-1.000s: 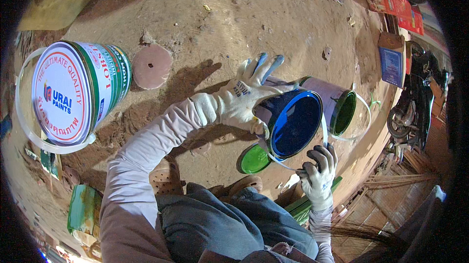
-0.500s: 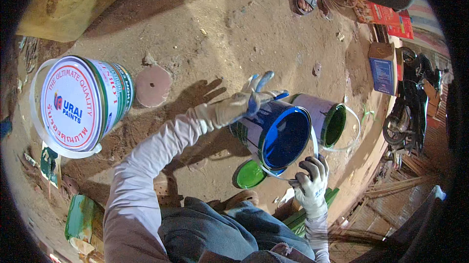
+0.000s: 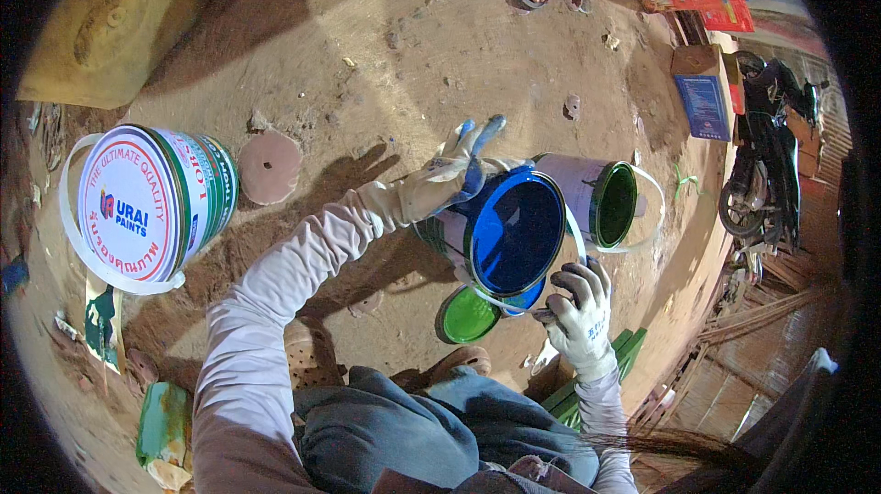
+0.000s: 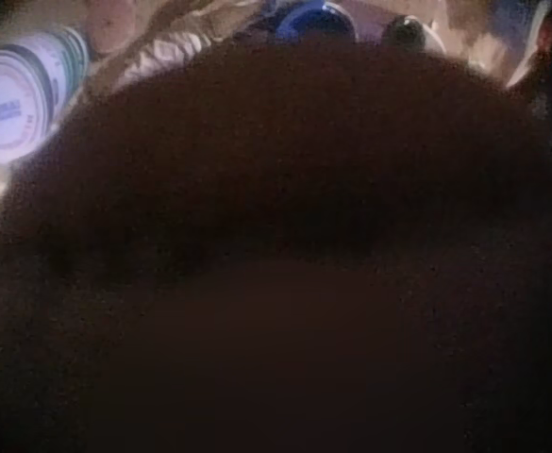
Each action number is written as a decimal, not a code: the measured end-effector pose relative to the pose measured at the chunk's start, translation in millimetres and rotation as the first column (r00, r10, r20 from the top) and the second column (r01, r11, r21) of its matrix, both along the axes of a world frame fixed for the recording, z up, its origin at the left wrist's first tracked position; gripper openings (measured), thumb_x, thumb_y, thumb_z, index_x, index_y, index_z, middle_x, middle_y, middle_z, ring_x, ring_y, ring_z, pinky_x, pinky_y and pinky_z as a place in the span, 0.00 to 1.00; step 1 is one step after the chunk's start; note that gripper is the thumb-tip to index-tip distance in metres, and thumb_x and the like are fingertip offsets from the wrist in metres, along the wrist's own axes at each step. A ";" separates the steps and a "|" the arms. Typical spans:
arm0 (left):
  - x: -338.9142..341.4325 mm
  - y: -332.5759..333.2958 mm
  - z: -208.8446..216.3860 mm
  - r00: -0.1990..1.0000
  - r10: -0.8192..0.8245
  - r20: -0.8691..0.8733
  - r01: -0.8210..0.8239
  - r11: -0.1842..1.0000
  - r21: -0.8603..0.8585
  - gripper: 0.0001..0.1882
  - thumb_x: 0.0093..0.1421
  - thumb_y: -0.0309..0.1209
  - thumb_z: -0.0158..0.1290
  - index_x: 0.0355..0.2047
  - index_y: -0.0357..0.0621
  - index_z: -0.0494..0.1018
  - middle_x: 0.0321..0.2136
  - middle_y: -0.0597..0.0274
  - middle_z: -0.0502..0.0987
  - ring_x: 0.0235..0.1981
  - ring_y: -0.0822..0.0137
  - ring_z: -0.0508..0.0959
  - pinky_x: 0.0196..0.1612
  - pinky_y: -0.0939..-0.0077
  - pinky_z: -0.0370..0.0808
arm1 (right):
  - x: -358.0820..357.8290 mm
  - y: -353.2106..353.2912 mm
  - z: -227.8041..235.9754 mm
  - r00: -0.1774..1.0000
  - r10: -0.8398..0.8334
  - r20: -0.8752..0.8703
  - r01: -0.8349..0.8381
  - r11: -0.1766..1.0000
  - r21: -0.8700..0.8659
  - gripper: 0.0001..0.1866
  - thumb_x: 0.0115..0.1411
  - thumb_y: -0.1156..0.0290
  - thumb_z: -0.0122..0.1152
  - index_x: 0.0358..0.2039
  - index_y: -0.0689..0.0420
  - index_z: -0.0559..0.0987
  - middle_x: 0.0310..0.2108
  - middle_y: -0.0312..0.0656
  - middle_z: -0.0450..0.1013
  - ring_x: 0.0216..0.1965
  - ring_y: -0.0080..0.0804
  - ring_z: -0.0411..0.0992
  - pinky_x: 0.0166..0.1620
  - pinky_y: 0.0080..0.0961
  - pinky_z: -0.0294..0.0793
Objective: The person opens paint cans and pours green, blue, and yellow paint into a plastic cup. They handle multiple paint cans and lids, transferring paint between containers while seated on the ground.
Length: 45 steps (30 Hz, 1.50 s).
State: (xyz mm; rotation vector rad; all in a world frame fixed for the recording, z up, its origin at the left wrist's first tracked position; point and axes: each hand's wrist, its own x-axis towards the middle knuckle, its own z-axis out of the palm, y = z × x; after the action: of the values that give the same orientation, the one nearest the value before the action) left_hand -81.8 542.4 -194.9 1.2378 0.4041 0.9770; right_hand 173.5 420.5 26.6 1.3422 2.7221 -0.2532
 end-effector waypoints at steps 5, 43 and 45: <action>-11.3 -12.0 22.9 0.994 0.094 -0.064 -0.085 0.988 0.125 0.39 0.75 0.59 0.33 0.76 0.47 0.47 0.71 0.57 0.63 0.76 0.58 0.50 0.76 0.59 0.30 | 3.7 0.0 -7.3 0.999 0.002 -0.040 0.000 0.999 0.050 0.17 0.43 0.64 0.71 0.35 0.49 0.76 0.49 0.44 0.73 0.55 0.52 0.71 0.63 0.64 0.62; -19.3 -48.3 250.2 0.047 0.585 -0.810 0.932 0.265 0.246 0.46 0.55 0.76 0.47 0.70 0.71 0.67 0.75 0.51 0.51 0.74 0.27 0.42 0.68 0.20 0.27 | 31.9 -8.7 -48.9 0.920 0.145 -0.363 0.001 0.928 0.373 0.23 0.41 0.64 0.73 0.41 0.48 0.78 0.48 0.48 0.74 0.56 0.48 0.72 0.65 0.56 0.67; -17.0 -43.9 253.6 0.050 0.576 -0.816 0.943 0.243 0.229 0.45 0.55 0.75 0.47 0.69 0.71 0.67 0.75 0.51 0.52 0.73 0.27 0.43 0.68 0.19 0.28 | 31.3 -8.3 -48.6 0.917 0.147 -0.370 -0.003 0.932 0.363 0.22 0.41 0.65 0.72 0.40 0.48 0.78 0.47 0.48 0.74 0.56 0.48 0.72 0.65 0.56 0.67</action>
State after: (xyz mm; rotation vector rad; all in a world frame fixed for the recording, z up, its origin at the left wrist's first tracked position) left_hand -98.8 498.5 58.7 3.1179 0.5211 -0.6874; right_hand 204.8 412.2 -22.0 1.3875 3.2797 -0.0182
